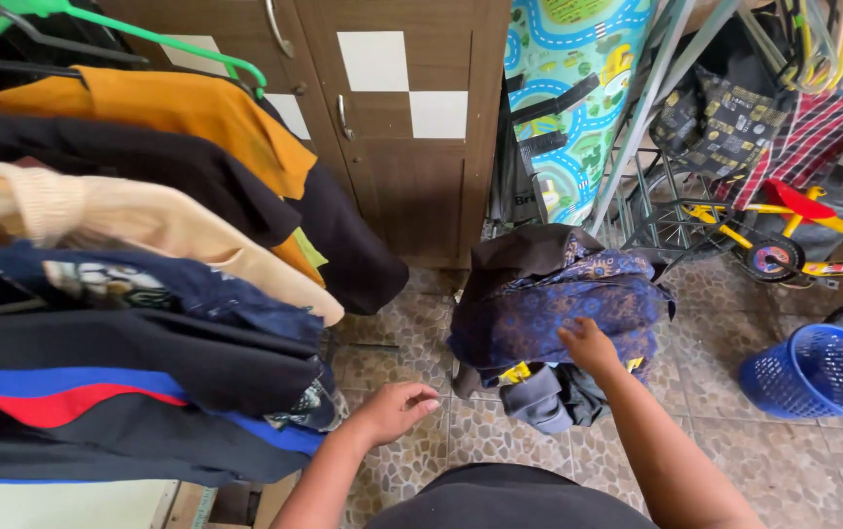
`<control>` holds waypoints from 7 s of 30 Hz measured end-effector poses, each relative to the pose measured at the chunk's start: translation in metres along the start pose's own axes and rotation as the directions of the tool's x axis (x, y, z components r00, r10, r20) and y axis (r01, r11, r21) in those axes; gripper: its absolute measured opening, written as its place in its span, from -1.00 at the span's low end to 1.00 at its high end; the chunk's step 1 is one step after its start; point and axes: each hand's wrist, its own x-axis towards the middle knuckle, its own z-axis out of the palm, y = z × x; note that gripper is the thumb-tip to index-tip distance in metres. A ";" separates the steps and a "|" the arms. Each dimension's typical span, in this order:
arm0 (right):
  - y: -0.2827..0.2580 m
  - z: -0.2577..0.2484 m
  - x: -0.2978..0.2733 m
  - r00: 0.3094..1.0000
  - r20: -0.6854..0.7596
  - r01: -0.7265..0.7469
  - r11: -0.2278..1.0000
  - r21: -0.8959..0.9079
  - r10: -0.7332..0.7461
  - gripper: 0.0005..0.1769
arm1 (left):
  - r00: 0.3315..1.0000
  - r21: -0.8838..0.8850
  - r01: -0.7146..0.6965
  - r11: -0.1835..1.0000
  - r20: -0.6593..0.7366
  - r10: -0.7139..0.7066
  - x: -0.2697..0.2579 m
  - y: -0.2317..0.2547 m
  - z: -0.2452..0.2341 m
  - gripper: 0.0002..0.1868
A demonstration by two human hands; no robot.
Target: The person picks up a patterned shirt, places it on a yellow hanger, and hangs it on a clothing rack. They then button the shirt while it is on the hanger. Afterward, they pick up a light blue shirt from a pile and fold it by hand.
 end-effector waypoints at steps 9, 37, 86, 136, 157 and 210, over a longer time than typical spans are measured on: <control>-0.022 -0.064 0.041 0.994 -0.060 -0.052 0.876 0.480 0.093 -0.29 | 0.987 -0.004 0.104 0.995 -0.120 -0.103 -0.011 0.047 0.019 -0.57; -0.016 -0.076 -0.098 0.412 0.189 0.065 0.235 0.970 -0.891 -0.20 | 0.591 0.268 -0.618 0.739 -0.462 0.661 0.160 0.091 0.039 0.26; -0.198 -0.052 -0.329 0.314 -0.326 0.944 0.328 0.011 -0.892 -0.96 | 0.729 -0.414 -0.685 0.599 -0.400 0.556 -0.033 0.038 -0.107 -0.62; -0.225 -0.007 -0.376 0.558 -0.466 0.828 0.499 0.256 -0.686 -0.53 | 0.651 0.483 -0.585 0.652 -0.200 0.732 -0.031 -0.001 -0.079 -0.69; -0.113 -0.070 -0.381 0.346 -0.556 0.446 0.654 -0.611 -0.756 -0.31 | 0.647 0.218 -0.694 0.686 -0.229 0.727 -0.079 -0.001 -0.098 -0.19; 0.197 -0.307 -0.199 0.827 -0.404 0.553 0.696 0.458 -0.391 -0.87 | 0.478 -0.632 -0.709 -0.313 -0.757 0.446 0.049 0.305 0.141 -0.70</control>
